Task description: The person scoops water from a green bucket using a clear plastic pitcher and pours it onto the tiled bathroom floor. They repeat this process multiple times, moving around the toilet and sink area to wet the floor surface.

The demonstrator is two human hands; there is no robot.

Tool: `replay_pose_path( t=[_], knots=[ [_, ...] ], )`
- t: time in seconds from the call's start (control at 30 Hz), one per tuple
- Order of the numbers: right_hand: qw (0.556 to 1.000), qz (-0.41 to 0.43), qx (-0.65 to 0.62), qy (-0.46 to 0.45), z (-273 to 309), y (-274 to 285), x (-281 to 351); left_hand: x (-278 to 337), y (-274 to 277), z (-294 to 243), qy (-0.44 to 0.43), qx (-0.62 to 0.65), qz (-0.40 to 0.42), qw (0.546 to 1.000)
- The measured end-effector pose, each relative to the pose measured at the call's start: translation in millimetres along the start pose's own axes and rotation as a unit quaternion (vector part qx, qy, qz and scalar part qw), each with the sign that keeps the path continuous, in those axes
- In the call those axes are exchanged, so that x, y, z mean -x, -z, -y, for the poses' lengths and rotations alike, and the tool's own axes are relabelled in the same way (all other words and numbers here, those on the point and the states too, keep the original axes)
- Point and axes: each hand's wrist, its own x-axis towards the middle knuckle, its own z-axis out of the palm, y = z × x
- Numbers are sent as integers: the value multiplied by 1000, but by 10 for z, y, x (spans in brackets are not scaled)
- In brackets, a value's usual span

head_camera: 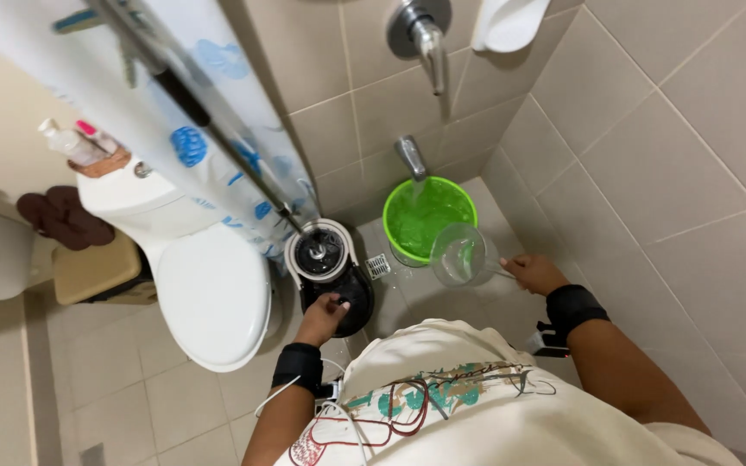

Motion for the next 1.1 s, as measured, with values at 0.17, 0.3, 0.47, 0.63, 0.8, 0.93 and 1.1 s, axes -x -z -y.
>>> replay_pose_path(
  t=[0.17,0.3,0.47,0.63,0.8,0.93,1.1],
  knots=[
    [998,-24,-55,1,-346,33,-60,-220,-276,-268,-17,-53,34,998],
    [989,-12,-140,-37,-588,-40,-127,-265,-407,-315,-2,-62,58,996],
    [985,2,-161,-61,-815,-380,-240,-75,-456,-521,26,-96,118,988],
    [995,-54,-82,-16,-877,-785,-440,-25,-669,-554,67,-120,151,979],
    [987,-8,-129,-92,-686,-939,-804,70,-845,-852,147,-104,192,965],
    [988,2,-117,-101,-551,-1090,-1346,169,-950,-480,178,-89,201,959],
    [999,-27,14,-32,-670,-1465,-2190,350,-996,205,153,-81,173,970]
  ],
)
